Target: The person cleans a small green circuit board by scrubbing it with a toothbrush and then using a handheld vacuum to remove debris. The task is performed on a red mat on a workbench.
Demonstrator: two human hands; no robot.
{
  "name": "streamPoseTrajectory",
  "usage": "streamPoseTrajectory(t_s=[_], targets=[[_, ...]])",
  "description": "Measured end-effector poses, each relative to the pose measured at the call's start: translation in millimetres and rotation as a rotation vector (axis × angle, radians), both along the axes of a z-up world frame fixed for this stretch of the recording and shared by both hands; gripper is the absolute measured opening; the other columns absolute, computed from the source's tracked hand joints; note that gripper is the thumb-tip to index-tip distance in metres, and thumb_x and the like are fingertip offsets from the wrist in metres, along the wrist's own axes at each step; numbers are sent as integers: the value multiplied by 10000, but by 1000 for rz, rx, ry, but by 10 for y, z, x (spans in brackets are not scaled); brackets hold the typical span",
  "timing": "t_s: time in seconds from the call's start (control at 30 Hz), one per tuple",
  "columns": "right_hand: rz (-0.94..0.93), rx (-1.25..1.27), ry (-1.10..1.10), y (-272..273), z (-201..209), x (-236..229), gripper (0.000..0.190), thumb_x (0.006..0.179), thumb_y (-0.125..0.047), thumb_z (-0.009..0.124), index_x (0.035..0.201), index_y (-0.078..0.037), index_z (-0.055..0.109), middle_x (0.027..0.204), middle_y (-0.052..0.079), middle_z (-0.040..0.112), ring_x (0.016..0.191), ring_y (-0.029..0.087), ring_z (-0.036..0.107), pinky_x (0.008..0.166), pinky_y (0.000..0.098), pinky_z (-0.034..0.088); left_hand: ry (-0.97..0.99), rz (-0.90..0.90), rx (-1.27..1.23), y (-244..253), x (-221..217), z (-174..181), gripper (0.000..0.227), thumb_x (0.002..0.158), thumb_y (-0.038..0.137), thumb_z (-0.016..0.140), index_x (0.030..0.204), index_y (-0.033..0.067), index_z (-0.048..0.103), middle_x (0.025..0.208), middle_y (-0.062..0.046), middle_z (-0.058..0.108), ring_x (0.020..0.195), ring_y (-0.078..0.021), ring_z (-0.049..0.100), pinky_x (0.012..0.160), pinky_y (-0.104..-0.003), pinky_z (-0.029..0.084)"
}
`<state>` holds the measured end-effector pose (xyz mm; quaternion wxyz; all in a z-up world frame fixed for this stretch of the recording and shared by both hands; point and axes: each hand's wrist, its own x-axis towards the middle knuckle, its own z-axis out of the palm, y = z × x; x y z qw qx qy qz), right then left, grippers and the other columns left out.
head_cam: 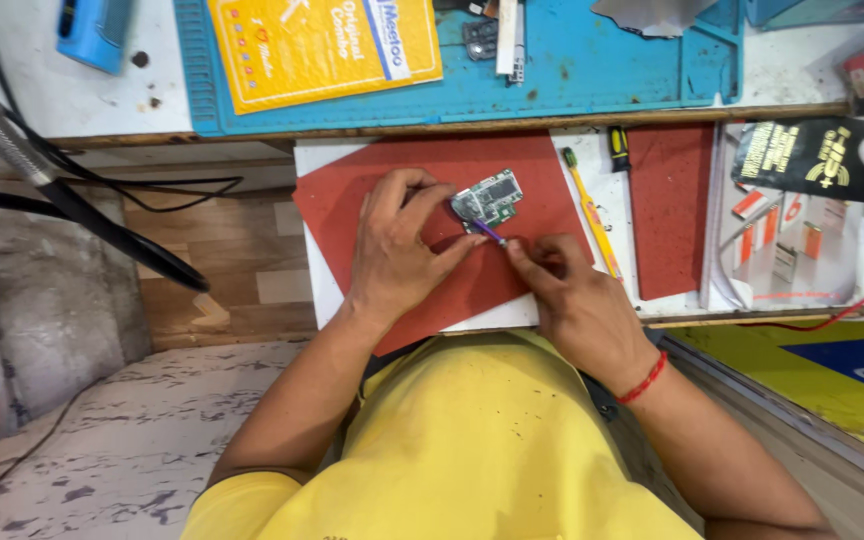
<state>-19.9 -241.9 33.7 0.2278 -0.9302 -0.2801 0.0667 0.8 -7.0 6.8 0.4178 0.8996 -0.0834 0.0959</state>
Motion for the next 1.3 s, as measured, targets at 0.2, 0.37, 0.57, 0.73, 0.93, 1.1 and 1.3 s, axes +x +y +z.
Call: streamPoseTrajectory(t_s=[0.2,0.37,0.57,0.73,0.93,1.1,1.3], targets=[[-11,-6,107,-28,47,42,578,816,9,651,1371,-150,643,1131,100,606,795,306,685,626,424,573,1,13,-2,-10,2,5,553,682,252,967,1131,61,707,1144,-91,606,1090,-277,615,945,-437,484],[-80,-107,78,-25,137,-53,650,763,17,631,1401,-109,625,1162,127,603,812,324,690,623,427,564,-5,-6,-11,-3,-2,-31,594,684,274,982,1157,59,695,1168,-96,590,1094,-281,612,946,-435,486],[-83,-250,58,166,48,38,611,837,10,621,1428,-148,615,1182,109,606,757,312,694,623,428,567,9,-14,-37,36,16,-58,658,660,273,991,1192,44,679,1195,-108,576,1113,-298,603,972,-428,496],[-118,-156,120,46,223,-197,637,791,7,592,1417,-112,610,1172,137,599,717,344,685,578,454,558,-5,1,-5,2,32,-43,653,643,278,995,1168,45,685,1188,-121,579,1112,-306,597,967,-446,488],[-135,-101,78,104,21,-77,580,876,25,573,1434,-124,614,1190,121,596,759,356,683,630,462,559,-6,-27,14,12,-11,-58,660,669,289,993,1202,50,684,1189,-109,584,1108,-304,599,964,-442,493],[-220,-78,23,5,130,-289,608,806,28,586,1388,-137,642,1168,121,606,711,343,676,574,456,549,21,-29,19,4,-1,-26,644,666,333,1000,1170,75,696,1170,-93,587,1046,-268,605,940,-436,485],[-124,-70,7,-17,-7,-261,630,801,57,616,1391,-162,643,1148,87,610,731,297,696,588,428,565,-3,-77,201,-49,-16,112,595,694,327,945,1182,78,713,1195,-69,585,1078,-298,546,872,-466,440]])
